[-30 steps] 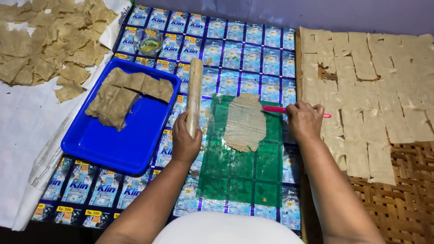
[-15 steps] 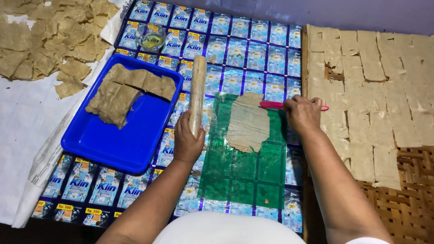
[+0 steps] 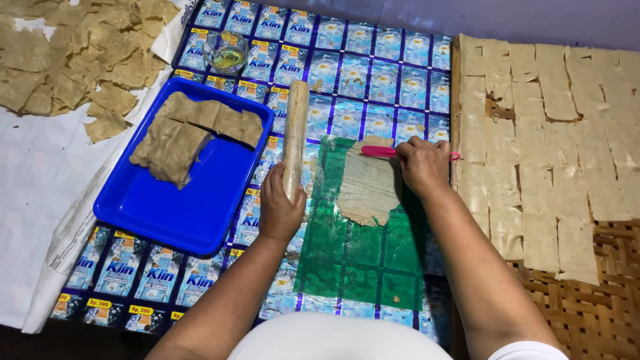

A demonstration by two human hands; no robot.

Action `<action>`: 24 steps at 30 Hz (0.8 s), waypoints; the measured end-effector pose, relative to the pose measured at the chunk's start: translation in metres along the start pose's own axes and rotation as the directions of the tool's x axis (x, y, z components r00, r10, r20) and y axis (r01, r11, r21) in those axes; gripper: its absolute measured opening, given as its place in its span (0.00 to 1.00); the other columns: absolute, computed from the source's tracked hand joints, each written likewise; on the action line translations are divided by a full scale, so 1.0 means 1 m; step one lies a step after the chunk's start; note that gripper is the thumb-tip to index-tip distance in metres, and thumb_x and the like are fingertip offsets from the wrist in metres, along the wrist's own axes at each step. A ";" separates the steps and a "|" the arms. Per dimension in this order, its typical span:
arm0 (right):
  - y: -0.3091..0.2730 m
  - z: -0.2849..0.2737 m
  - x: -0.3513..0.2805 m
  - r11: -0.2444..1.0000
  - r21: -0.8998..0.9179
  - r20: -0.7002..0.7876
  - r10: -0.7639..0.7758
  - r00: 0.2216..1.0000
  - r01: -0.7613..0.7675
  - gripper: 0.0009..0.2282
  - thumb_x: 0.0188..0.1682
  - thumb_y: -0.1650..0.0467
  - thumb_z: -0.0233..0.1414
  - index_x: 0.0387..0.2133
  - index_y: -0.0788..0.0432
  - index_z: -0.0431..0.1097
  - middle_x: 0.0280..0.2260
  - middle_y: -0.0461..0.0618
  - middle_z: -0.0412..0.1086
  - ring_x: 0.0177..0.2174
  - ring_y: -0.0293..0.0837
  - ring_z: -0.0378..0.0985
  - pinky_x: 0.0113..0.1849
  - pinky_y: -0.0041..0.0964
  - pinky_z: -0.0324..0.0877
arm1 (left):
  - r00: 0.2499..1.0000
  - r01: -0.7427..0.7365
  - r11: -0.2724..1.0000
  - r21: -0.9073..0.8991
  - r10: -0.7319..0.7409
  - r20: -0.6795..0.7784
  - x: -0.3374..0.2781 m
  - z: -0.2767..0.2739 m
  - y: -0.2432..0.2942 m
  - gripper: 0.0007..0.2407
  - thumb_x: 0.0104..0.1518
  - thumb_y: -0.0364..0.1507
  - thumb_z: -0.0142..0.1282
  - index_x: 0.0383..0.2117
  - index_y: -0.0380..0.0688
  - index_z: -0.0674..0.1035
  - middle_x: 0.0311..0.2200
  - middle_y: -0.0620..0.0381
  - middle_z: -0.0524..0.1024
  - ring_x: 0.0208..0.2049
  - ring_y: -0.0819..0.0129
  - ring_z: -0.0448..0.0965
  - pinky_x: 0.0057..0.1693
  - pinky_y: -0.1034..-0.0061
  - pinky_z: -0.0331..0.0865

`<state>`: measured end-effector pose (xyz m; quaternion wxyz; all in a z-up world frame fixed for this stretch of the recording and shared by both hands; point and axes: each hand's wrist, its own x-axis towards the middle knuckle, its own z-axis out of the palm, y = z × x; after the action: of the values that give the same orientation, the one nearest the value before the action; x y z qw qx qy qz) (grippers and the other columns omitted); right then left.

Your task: Rolling out thin pieces of dough and placing them on a drying rack.

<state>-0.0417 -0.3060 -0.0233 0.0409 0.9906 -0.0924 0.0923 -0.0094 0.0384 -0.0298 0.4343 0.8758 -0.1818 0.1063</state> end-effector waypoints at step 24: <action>0.031 -0.063 -0.140 0.983 -0.034 0.184 0.185 0.965 -0.182 0.03 0.51 0.60 0.53 0.35 0.36 0.73 0.36 0.33 0.72 0.45 0.37 0.77 0.55 0.47 0.60 | 1.000 -0.007 1.000 -0.015 0.007 0.019 0.000 -0.005 0.005 0.22 0.60 0.28 0.53 0.60 0.38 0.64 0.57 0.38 0.66 0.58 0.38 0.70 0.62 0.47 0.66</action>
<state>-0.1935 -0.3057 0.0134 0.0317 0.9816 -0.1881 0.0016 -0.0117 0.0401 -0.0233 0.4389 0.8728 -0.1899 0.0980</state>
